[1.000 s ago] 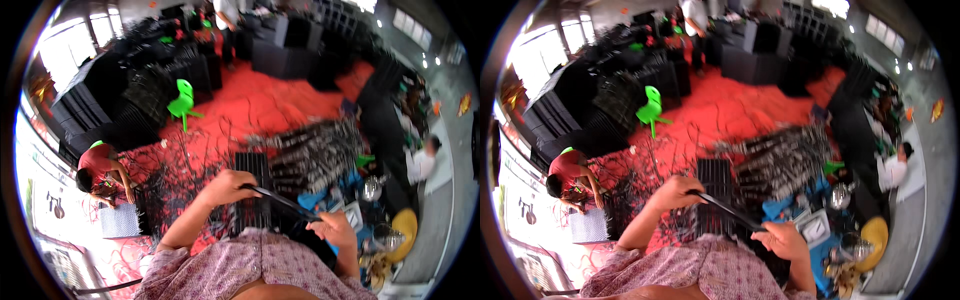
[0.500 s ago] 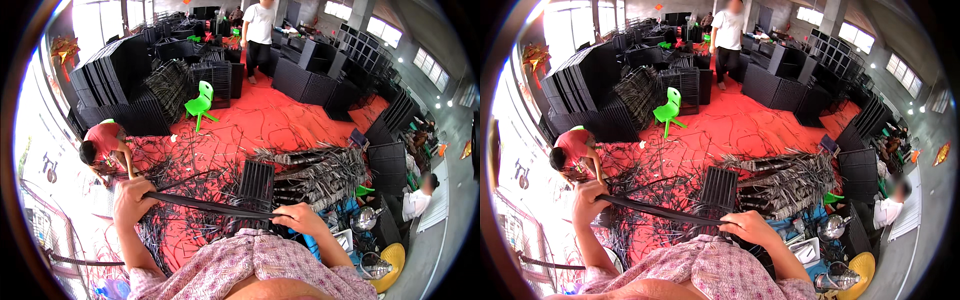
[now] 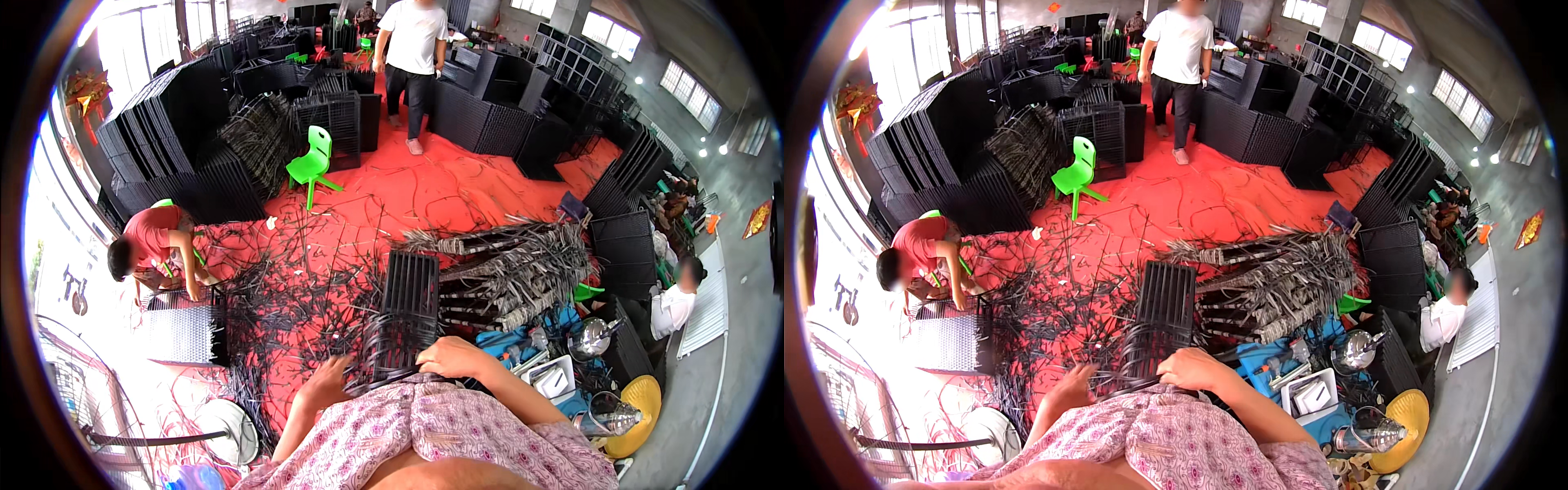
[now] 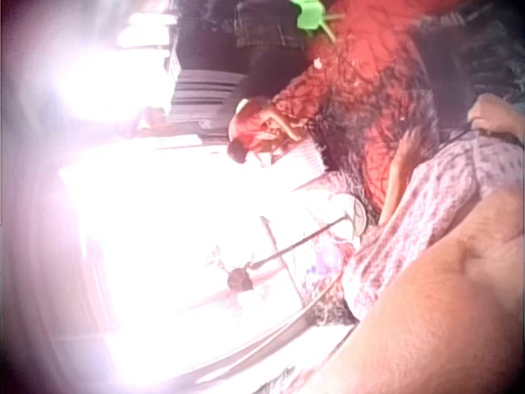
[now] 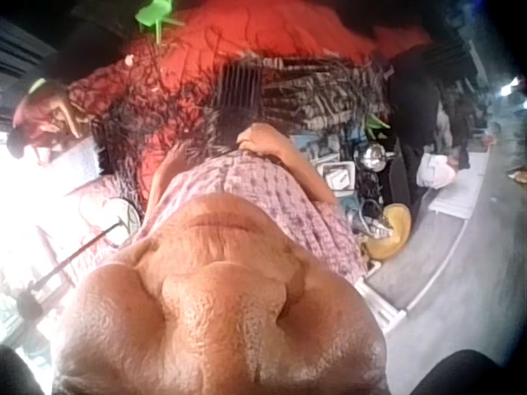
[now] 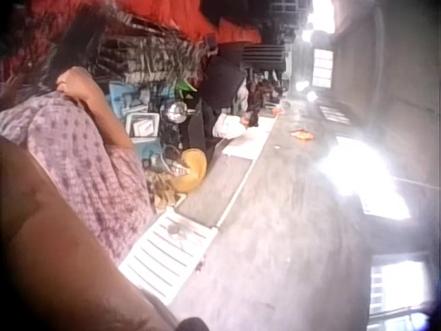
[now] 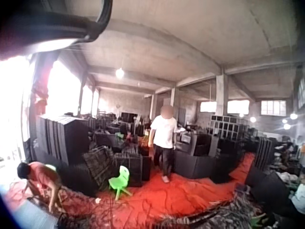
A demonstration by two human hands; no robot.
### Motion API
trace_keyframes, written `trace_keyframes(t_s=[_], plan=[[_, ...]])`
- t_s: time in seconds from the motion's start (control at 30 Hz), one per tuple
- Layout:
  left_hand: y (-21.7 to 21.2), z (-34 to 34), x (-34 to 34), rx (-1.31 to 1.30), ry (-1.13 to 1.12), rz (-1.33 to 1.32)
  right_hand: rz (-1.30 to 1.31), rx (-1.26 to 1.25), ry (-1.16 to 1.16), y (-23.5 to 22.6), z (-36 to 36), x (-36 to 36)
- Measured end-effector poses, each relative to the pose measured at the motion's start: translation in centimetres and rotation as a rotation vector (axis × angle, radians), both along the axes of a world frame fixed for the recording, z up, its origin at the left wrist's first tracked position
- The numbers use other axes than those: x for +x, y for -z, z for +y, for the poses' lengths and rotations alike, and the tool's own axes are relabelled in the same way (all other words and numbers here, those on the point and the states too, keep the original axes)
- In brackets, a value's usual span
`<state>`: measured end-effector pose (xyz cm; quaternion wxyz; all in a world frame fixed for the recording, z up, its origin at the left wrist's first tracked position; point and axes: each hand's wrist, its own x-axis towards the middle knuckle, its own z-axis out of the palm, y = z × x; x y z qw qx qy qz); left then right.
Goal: The person assembles a black plastic basket using a cordless nail gun. They align the basket frame and drive nails into the joints to secure the structure. The person also uses pliers to trim excess material from the basket frame. The task is performed in a workshop environment with piles of materials visible.
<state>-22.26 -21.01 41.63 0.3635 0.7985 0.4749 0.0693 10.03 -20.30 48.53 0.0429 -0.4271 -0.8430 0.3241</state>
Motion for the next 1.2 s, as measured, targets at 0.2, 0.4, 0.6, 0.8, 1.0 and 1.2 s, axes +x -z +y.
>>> trace_keyframes(t_s=[0.2,0.4,0.6,0.8,1.0,1.2], plan=[[-8.1,2.5,7.7,0.137,0.188,-0.573,-0.118,0.060,-0.073,-1.2,0.1,-3.6],[-4.9,0.0,9.3,-0.525,0.051,-0.572,-0.076,0.173,-0.020,-2.7,0.4,-2.9],[0.2,2.2,7.7,0.125,0.080,-0.548,-0.323,0.747,0.036,-3.7,1.1,-4.3],[-9.2,6.0,8.8,-0.275,-0.328,-0.938,0.687,0.987,0.722,-9.2,0.7,-3.2],[-9.8,7.0,8.3,-0.313,-0.295,-1.073,1.081,-0.059,0.809,-5.4,3.0,-3.7],[-9.9,6.5,9.0,-0.272,-0.204,-0.895,1.180,-0.143,0.814,-6.5,5.3,-5.1]])
